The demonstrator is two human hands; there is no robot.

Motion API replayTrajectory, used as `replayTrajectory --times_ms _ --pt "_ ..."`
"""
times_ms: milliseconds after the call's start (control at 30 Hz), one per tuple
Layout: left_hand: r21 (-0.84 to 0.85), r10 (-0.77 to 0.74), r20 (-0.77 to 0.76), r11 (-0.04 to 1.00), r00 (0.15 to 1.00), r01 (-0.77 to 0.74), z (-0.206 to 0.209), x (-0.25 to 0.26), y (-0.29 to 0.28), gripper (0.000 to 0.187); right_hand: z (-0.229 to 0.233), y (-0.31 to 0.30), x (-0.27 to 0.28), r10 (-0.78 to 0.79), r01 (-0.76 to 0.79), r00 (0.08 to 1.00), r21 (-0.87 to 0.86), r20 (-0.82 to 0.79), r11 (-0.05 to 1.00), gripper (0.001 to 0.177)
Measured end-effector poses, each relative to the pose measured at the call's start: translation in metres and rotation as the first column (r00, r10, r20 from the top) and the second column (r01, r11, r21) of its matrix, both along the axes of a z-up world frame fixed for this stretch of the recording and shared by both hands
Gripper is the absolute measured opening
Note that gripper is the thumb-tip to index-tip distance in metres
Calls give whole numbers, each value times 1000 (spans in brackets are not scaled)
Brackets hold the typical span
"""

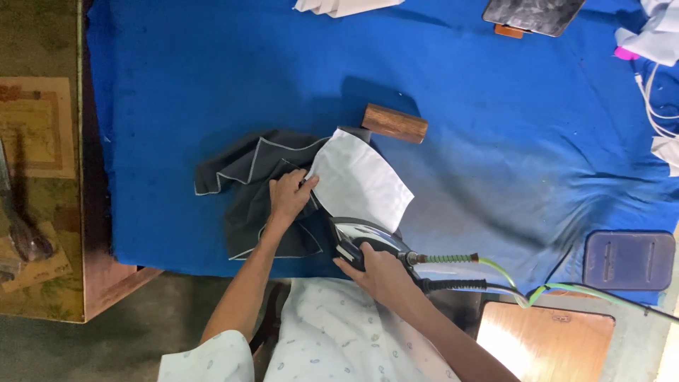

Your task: The person irons a dark gray fabric piece on a blue-covered worktable using a steam iron and a white protective cloth. They repeatedly reposition the fabric and the cloth, using a wooden block to press seams while ironing different sections.

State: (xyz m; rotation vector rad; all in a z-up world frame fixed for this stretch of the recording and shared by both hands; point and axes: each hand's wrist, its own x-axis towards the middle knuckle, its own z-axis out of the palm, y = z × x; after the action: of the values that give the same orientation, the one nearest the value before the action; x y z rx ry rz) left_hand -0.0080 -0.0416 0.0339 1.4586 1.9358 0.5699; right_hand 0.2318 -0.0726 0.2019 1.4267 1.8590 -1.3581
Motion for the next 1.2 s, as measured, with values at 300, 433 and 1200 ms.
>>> replayTrajectory --times_ms 300,433,1200 --pt "42 -9 -13 999 1000 10 6 1 1 57 -11 -3 -8 20 -15 996 62 -88 998 72" --pt "36 -14 -41 999 999 15 0 3 -3 58 -30 -27 22 39 -39 998 -1 -47 999 72" --pt "436 -508 -404 624 761 649 31 101 -18 43 12 -75 202 -499 539 826 -104 263 836 48"
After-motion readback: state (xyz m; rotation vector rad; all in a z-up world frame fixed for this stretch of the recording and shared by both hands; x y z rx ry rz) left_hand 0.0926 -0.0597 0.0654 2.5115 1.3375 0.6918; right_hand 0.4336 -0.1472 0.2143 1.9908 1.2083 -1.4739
